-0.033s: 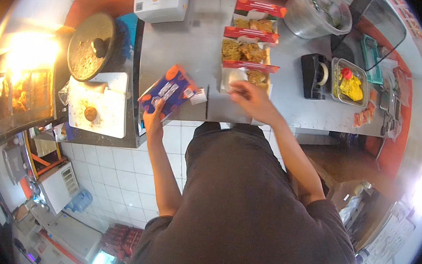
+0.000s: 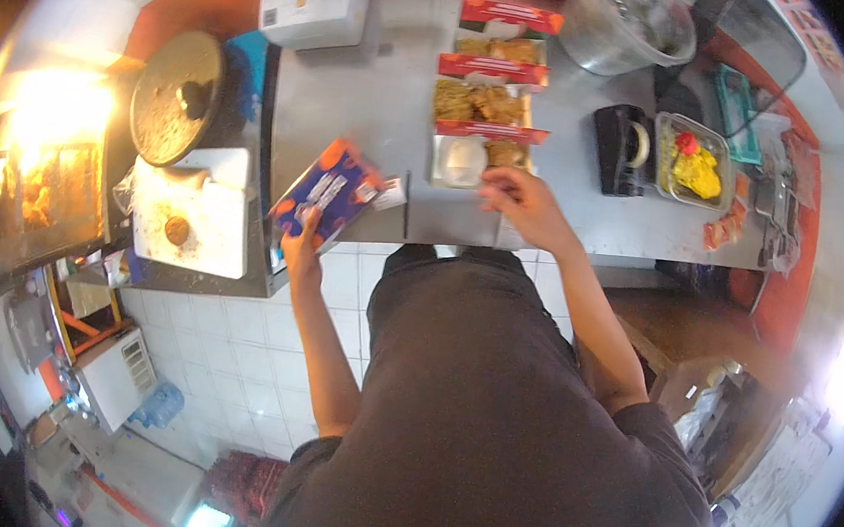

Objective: The person assembles multiple food orders in a commercial kitchen. They scoop scrambled eggs into boxes, cut roasted meat on a cutting board, and add sauces and condiments before closing the boxes.

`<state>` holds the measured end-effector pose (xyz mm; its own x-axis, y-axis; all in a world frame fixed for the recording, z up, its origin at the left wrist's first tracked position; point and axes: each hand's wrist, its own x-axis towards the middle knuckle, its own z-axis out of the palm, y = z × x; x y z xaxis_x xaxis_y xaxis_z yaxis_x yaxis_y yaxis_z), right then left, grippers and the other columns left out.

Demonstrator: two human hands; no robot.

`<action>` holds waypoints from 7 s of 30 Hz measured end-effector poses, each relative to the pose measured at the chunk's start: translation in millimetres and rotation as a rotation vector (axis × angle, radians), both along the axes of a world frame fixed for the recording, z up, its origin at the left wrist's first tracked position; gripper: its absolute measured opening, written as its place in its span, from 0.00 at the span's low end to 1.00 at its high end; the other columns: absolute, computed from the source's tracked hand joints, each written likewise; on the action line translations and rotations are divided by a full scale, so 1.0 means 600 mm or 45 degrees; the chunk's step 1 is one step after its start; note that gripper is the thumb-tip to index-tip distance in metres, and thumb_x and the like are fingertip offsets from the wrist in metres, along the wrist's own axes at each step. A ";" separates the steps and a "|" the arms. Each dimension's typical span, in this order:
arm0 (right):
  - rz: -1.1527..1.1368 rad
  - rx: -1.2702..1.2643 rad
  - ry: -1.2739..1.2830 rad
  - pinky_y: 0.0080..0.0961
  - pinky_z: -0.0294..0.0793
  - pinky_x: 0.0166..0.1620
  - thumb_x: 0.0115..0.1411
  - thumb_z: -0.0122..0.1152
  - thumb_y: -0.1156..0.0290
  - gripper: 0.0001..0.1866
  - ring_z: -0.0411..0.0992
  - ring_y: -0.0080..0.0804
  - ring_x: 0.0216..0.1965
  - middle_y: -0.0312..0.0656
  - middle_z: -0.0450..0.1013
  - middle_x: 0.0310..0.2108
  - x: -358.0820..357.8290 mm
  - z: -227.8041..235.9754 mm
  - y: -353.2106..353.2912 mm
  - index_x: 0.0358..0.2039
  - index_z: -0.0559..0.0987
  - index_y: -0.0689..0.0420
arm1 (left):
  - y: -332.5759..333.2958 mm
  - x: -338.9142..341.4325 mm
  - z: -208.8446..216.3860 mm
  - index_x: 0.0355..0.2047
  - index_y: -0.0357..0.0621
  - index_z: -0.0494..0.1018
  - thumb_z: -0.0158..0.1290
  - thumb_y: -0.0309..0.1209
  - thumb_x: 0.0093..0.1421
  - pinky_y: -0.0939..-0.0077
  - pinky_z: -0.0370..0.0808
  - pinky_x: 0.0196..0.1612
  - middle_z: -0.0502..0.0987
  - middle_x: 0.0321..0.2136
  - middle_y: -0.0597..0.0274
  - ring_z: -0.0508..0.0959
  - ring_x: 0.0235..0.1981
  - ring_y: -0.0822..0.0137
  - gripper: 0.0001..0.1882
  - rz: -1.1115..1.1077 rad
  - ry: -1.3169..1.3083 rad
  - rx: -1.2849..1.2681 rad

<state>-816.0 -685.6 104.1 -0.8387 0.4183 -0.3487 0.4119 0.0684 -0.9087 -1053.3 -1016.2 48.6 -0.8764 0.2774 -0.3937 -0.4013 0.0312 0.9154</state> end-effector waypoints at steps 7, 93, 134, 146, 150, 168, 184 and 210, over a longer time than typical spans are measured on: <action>-0.834 1.214 -0.328 0.32 0.75 0.44 0.68 0.66 0.62 0.12 0.74 0.27 0.40 0.38 0.80 0.43 0.300 -0.114 0.291 0.47 0.84 0.52 | -0.036 0.099 -0.012 0.62 0.35 0.68 0.66 0.37 0.64 0.65 0.82 0.53 0.78 0.55 0.52 0.82 0.53 0.62 0.31 0.164 -0.313 0.223; -1.067 0.099 -0.513 0.27 0.71 0.38 0.69 0.64 0.49 0.21 0.70 0.23 0.33 0.31 0.71 0.31 0.312 -0.131 0.317 0.51 0.82 0.52 | 0.028 -0.120 -0.010 0.57 0.41 0.69 0.72 0.33 0.51 0.38 0.49 0.75 0.64 0.70 0.50 0.57 0.75 0.44 0.35 -1.241 1.372 -0.627; 0.407 0.276 -0.497 0.30 0.76 0.35 0.65 0.68 0.53 0.19 0.74 0.28 0.31 0.40 0.78 0.33 -0.039 -0.037 -0.008 0.41 0.83 0.58 | 0.005 -0.128 -0.040 0.63 0.41 0.68 0.70 0.39 0.53 0.41 0.47 0.76 0.64 0.71 0.50 0.57 0.75 0.46 0.39 -1.138 1.354 -0.557; -0.895 0.040 -0.333 0.33 0.75 0.50 0.71 0.61 0.53 0.16 0.73 0.31 0.45 0.36 0.75 0.50 0.344 -0.173 0.348 0.46 0.82 0.52 | 0.021 -0.118 -0.026 0.65 0.46 0.65 0.71 0.32 0.52 0.39 0.44 0.77 0.62 0.72 0.54 0.54 0.77 0.47 0.41 -1.223 1.337 -0.623; -0.703 0.267 0.028 0.35 0.78 0.54 0.73 0.60 0.62 0.12 0.76 0.34 0.48 0.35 0.77 0.50 0.405 -0.169 0.312 0.48 0.81 0.54 | 0.029 -0.119 -0.019 0.65 0.46 0.65 0.72 0.32 0.51 0.39 0.45 0.77 0.62 0.72 0.55 0.55 0.76 0.48 0.42 -1.246 1.305 -0.686; 0.428 0.383 -0.081 0.33 0.73 0.44 0.69 0.63 0.60 0.16 0.74 0.33 0.39 0.44 0.77 0.35 -0.084 -0.087 -0.107 0.38 0.84 0.62 | 0.001 -0.123 -0.045 0.76 0.51 0.54 0.72 0.42 0.51 0.35 0.38 0.75 0.63 0.73 0.60 0.54 0.77 0.54 0.56 -1.097 1.170 -0.607; 0.201 0.760 -0.452 0.43 0.77 0.49 0.61 0.71 0.54 0.21 0.77 0.51 0.45 0.53 0.78 0.40 -0.282 -0.130 -0.203 0.39 0.79 0.61 | -0.004 -0.147 -0.033 0.75 0.46 0.54 0.71 0.33 0.50 0.44 0.55 0.74 0.63 0.70 0.43 0.59 0.73 0.43 0.55 -1.163 1.270 -0.779; -1.983 -0.523 0.678 0.43 0.76 0.62 0.70 0.62 0.67 0.15 0.75 0.36 0.56 0.42 0.77 0.51 1.027 -0.209 -0.384 0.53 0.77 0.59 | 0.198 0.574 0.106 0.77 0.45 0.51 0.65 0.43 0.63 0.57 0.59 0.73 0.63 0.70 0.40 0.61 0.73 0.46 0.49 -2.290 1.056 -0.782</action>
<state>-200.1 -916.1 -21.3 0.1990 0.8589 -0.4719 -0.4785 -0.3351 -0.8116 -709.1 -897.3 112.0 0.1831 0.8522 -0.4901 0.8288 0.1343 0.5432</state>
